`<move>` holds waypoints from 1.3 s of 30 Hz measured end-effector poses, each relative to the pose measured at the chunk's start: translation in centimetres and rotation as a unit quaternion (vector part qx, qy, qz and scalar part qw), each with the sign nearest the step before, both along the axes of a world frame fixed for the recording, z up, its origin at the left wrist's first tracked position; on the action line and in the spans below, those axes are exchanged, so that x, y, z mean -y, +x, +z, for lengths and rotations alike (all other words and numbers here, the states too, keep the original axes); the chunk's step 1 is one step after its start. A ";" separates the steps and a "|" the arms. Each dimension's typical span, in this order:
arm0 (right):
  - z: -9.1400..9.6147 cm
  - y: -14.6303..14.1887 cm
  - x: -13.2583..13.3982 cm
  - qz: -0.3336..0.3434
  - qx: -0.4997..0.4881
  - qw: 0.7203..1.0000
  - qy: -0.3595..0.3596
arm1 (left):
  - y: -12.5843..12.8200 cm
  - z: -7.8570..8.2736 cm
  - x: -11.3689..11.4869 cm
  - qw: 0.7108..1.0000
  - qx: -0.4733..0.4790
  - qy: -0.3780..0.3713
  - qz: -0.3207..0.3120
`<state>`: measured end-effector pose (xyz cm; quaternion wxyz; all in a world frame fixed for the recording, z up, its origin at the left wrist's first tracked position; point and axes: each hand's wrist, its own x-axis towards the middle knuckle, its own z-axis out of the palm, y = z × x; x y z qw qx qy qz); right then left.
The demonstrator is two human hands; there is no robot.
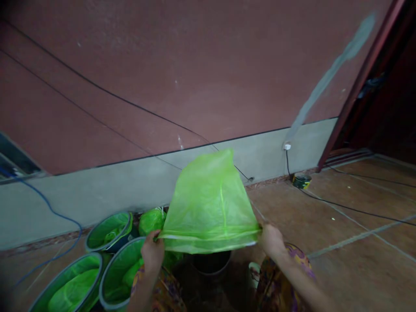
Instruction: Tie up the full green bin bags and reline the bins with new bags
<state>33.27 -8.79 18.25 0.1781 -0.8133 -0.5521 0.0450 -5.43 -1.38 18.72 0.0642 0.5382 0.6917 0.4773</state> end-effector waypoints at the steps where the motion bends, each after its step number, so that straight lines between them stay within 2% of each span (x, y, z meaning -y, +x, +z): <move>1: -2.1 0.0 0.1 0.012 0.008 1.000 -0.027 | -0.2 -0.8 -0.2 1.000 0.008 -0.010 0.007; 3: -4.5 -0.2 0.5 0.013 0.030 0.998 -0.059 | -0.5 -1.0 -0.6 0.999 0.028 -0.013 0.023; 5: -5.0 -1.0 1.0 0.012 0.055 0.996 -0.075 | -0.3 0.3 -0.9 0.999 0.040 0.002 0.014; 8: -4.6 -4.0 1.3 0.027 0.112 0.991 -0.070 | 1.4 2.8 -0.8 0.998 0.052 0.017 -0.022; 10: -4.4 -6.8 1.2 0.056 0.150 0.986 -0.039 | 3.0 3.8 -0.2 0.997 0.055 0.012 -0.045; 13: -4.3 -10.8 0.6 0.097 0.144 0.985 0.012 | 5.1 4.3 1.0 0.995 0.032 0.020 -0.088; 16: -3.3 -12.3 -0.5 0.106 0.105 0.988 0.033 | 6.0 4.3 1.7 0.991 -0.014 0.051 -0.120; 18: -2.4 -11.5 -1.2 0.122 0.081 0.989 0.021 | 5.7 4.1 1.7 0.989 -0.049 0.060 -0.124; 21: -1.3 -8.6 -1.9 0.161 0.069 0.984 0.006 | 4.8 3.5 1.2 0.988 -0.097 0.054 -0.108; 25: -0.6 -5.1 -1.6 0.170 0.083 0.981 0.046 | 3.4 1.9 0.5 0.983 -0.150 0.025 -0.100; 30: 0.8 -2.2 -0.2 0.098 0.083 0.981 0.143 | 2.1 0.3 -0.1 0.979 -0.183 -0.049 -0.080; 36: 3.8 1.1 1.5 -0.014 0.116 0.979 0.167 | 1.6 -0.2 -0.5 0.974 -0.200 -0.093 -0.052; 39: 3.7 2.8 2.1 -0.015 0.095 0.977 0.189 | 1.6 -0.6 -0.5 0.975 -0.193 -0.101 -0.046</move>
